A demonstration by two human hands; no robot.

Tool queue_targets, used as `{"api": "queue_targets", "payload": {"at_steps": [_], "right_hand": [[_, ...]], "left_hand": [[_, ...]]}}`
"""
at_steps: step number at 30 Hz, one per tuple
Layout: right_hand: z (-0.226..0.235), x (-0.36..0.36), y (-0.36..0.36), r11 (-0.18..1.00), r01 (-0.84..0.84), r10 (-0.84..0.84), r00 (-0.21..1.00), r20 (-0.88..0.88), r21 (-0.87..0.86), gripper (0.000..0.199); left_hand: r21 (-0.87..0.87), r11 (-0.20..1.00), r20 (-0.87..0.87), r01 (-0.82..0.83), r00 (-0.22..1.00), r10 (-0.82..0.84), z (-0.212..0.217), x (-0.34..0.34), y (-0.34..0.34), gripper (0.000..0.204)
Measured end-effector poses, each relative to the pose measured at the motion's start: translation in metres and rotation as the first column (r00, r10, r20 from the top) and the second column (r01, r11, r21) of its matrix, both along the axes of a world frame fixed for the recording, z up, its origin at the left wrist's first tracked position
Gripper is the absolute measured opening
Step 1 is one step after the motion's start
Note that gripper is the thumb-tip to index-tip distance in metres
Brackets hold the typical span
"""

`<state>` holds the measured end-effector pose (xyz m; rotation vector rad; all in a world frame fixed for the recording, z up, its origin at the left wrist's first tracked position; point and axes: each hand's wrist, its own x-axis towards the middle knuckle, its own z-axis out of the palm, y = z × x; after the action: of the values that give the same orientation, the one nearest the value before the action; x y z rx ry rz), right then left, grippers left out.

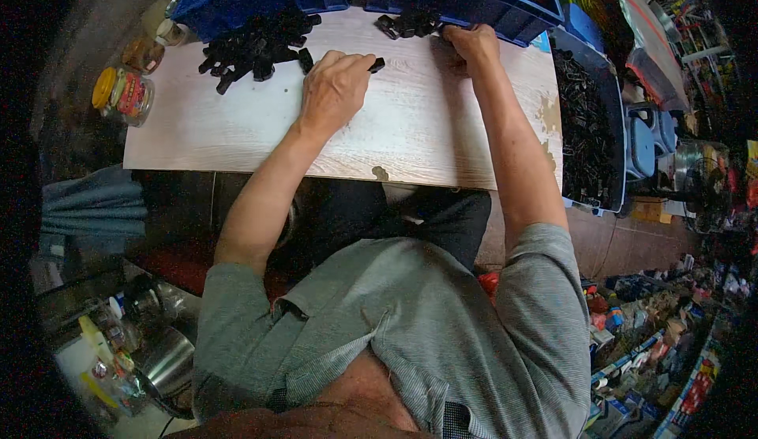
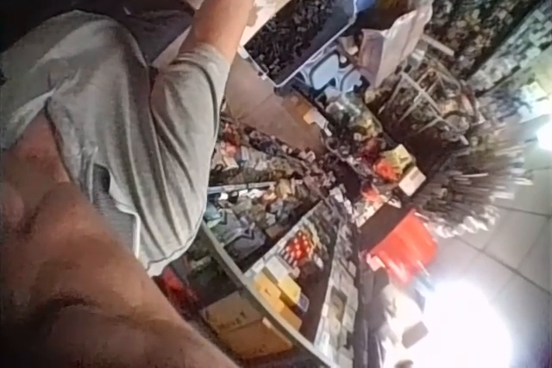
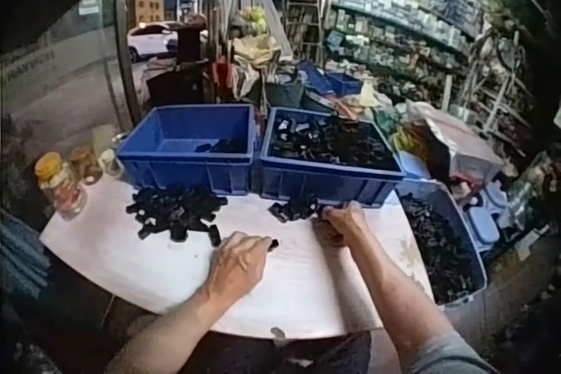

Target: Assembling small black mechanical components at a workbench by hand.

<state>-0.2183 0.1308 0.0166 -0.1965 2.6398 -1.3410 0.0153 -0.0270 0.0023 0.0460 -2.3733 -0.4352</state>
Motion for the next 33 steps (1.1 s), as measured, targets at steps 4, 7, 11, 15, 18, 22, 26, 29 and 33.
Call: {"api": "queue_targets", "payload": {"at_steps": [4,7,11,15,18,22,26,29,33], "right_hand": [[0.007,0.013,0.018,0.980,-0.077,0.109,0.979,0.174,-0.182,0.021],[0.010,0.021,0.032,0.963,-0.168,0.202,0.967,0.152,-0.210,0.014],[0.014,0.034,0.041,0.923,-0.133,0.229,0.944,0.237,-0.360,0.008],[0.014,0.046,0.036,0.952,-0.106,0.154,0.977,0.150,-0.287,0.016],[0.016,0.049,0.035,0.971,-0.129,0.159,0.977,0.141,-0.201,0.022],[0.024,0.058,0.039,0.966,-0.202,0.231,0.954,0.189,-0.162,0.020],[0.035,0.081,0.042,0.951,-0.266,0.301,0.908,0.292,-0.156,0.020],[0.040,0.093,0.041,0.951,-0.275,0.307,0.884,0.354,-0.138,0.021],[0.040,0.096,0.043,0.936,-0.288,0.341,0.883,0.323,-0.200,0.022]], "left_hand": [[0.014,1.000,0.028,0.014,1.000,-0.015,0.000,0.002,-0.001,0.021],[0.015,1.000,0.023,0.011,1.000,-0.012,-0.001,0.002,-0.002,0.021],[0.047,0.998,0.003,0.035,0.999,-0.035,0.000,0.003,0.000,0.023],[0.195,0.978,-0.009,0.069,0.998,-0.069,0.006,0.005,0.005,0.024],[0.223,0.966,-0.041,0.129,0.992,-0.123,0.012,0.005,0.011,0.023],[0.223,0.961,-0.039,0.162,0.987,-0.157,0.018,-0.004,0.017,0.025],[0.170,0.964,-0.067,0.206,0.978,-0.198,0.016,-0.020,0.028,0.022],[0.106,0.967,-0.043,0.233,0.972,-0.230,0.012,-0.030,0.032,0.020],[0.049,0.968,0.053,0.248,0.967,-0.250,0.010,-0.036,0.028,0.020]]}}
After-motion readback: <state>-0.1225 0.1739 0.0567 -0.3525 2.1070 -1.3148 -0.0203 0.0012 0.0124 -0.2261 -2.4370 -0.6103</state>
